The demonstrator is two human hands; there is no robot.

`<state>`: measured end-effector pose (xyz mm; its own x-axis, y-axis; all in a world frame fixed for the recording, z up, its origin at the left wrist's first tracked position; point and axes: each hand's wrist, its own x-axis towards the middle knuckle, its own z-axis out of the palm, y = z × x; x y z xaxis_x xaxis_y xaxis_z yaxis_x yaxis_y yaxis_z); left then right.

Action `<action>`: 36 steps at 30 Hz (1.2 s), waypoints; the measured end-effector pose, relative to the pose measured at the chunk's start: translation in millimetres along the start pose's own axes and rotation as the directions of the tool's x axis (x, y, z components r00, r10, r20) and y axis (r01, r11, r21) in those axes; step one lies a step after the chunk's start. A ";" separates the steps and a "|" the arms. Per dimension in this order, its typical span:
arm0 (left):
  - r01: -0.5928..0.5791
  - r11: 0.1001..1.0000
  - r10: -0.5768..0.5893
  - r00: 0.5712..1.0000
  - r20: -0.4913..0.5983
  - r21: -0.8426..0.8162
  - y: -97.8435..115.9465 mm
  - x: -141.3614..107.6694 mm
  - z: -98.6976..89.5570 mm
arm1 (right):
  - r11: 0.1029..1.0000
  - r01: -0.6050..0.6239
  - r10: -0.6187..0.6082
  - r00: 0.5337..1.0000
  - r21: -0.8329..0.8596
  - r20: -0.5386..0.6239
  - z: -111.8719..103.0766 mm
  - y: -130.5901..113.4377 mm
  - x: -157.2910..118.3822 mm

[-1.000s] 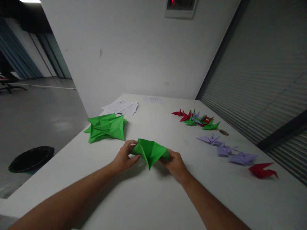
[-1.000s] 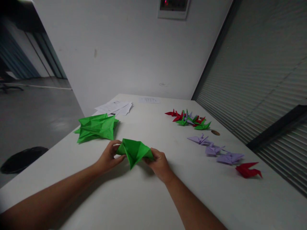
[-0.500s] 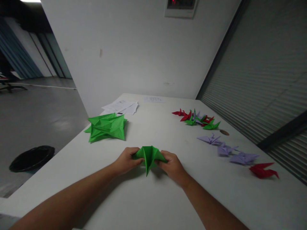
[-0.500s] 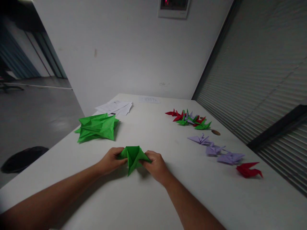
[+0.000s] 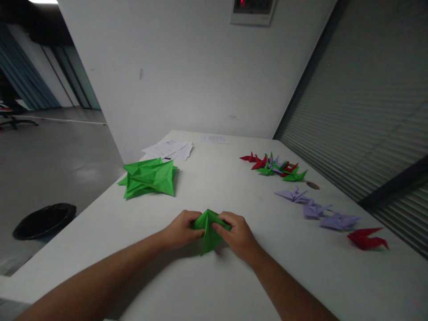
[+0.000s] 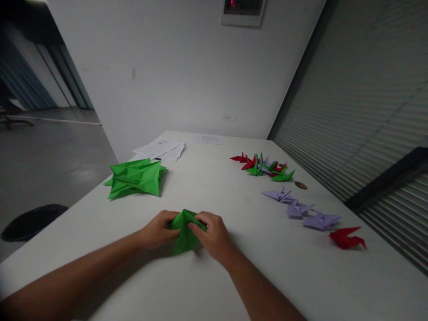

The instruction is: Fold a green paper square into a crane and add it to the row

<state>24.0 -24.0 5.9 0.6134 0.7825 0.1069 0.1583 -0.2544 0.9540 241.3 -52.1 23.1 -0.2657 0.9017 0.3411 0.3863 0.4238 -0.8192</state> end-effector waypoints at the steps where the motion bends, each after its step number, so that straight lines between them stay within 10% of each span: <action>1: -0.003 1.000 0.004 1.000 0.015 -0.026 2.7 0.0 1.4 | 1.000 0.012 -0.012 1.000 -0.004 -0.007 0.8 -1.6 -0.1; 14: -0.081 0.962 0.077 0.997 -0.026 -0.263 1.8 1.1 -0.8 | 0.997 0.012 -0.019 0.995 -0.079 -0.094 5.9 2.0 -1.2; 23: 0.066 0.949 -0.092 0.993 -0.069 -0.310 -0.6 4.6 9.9 | 0.987 -0.026 -0.005 0.981 -0.157 -0.194 12.0 6.8 -1.4; 31: 0.041 0.842 -0.157 0.973 -0.171 -0.539 -9.6 9.4 6.7 | 0.819 -0.351 0.438 0.894 0.454 -0.099 12.3 25.8 1.5; 36: 0.086 0.845 -0.213 0.960 -0.184 -0.528 -12.8 10.1 7.9 | 0.759 -0.361 0.438 0.899 0.542 -0.015 8.3 22.2 2.2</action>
<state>34.3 -17.3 -7.4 0.4122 0.9098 -0.0486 -0.2224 0.1523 0.9630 242.0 -41.4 1.8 -0.0569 0.9974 -0.0454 -0.0893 -0.0503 -0.9947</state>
